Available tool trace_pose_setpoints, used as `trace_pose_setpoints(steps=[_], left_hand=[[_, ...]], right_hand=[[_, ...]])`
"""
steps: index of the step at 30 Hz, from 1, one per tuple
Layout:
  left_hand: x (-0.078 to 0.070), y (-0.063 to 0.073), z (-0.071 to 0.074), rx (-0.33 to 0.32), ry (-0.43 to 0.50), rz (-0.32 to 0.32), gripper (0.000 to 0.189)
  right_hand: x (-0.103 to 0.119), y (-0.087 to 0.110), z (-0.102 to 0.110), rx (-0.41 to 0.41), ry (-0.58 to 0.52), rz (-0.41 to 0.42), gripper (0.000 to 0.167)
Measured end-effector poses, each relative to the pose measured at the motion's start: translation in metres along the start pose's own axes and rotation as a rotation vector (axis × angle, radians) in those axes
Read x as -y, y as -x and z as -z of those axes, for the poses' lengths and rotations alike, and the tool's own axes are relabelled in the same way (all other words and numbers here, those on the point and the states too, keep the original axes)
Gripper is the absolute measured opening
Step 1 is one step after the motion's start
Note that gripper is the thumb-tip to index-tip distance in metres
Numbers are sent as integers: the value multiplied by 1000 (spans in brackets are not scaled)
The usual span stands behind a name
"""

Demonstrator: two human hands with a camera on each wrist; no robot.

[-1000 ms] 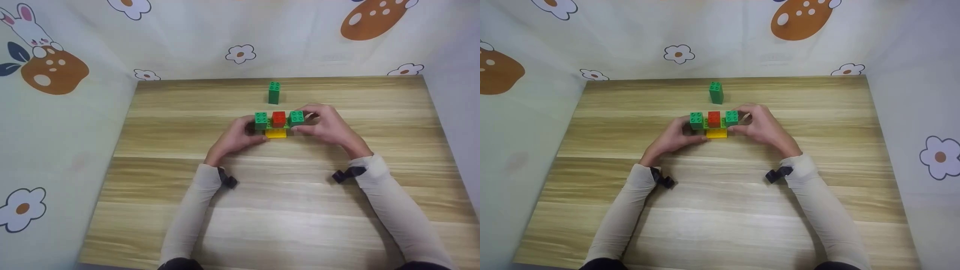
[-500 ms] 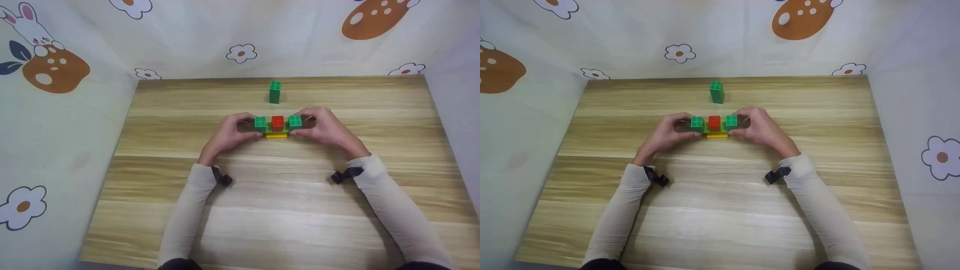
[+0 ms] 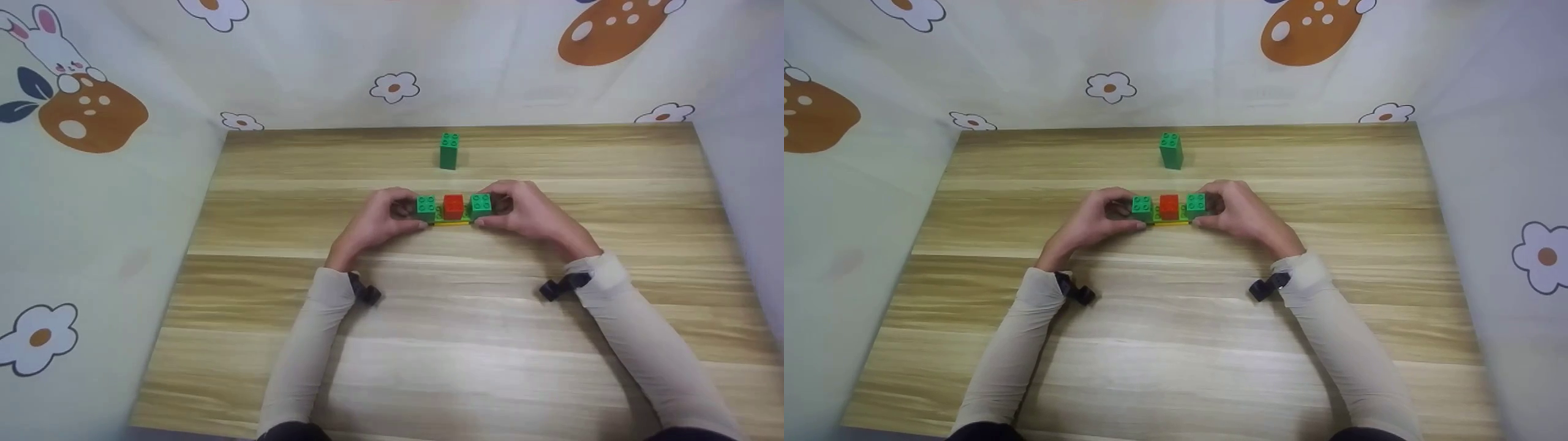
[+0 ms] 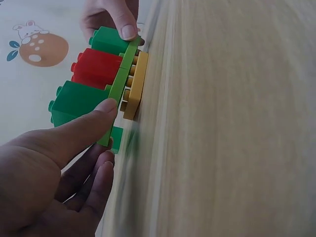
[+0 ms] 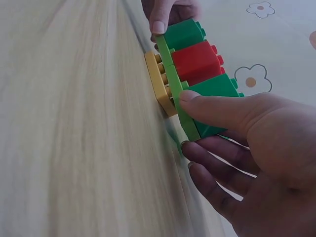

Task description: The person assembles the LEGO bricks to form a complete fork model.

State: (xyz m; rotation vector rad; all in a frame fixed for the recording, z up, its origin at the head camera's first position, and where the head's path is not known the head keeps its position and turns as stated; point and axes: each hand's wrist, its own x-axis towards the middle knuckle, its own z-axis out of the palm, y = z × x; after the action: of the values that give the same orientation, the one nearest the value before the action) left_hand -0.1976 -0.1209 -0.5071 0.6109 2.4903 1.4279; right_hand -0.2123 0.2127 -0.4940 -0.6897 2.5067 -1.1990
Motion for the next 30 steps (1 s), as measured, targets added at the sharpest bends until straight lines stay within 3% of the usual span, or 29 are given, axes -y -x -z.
trace_pose_setpoints(steps=[19, 30], left_hand=[[6, -1, -2, 12, -2, -3, 30], [6, -1, -3, 11, 28, 30, 34]], right_hand=[[-2, 0, -3, 5, -34, 3, 38], [0, 1, -4, -7, -10, -7, 39]])
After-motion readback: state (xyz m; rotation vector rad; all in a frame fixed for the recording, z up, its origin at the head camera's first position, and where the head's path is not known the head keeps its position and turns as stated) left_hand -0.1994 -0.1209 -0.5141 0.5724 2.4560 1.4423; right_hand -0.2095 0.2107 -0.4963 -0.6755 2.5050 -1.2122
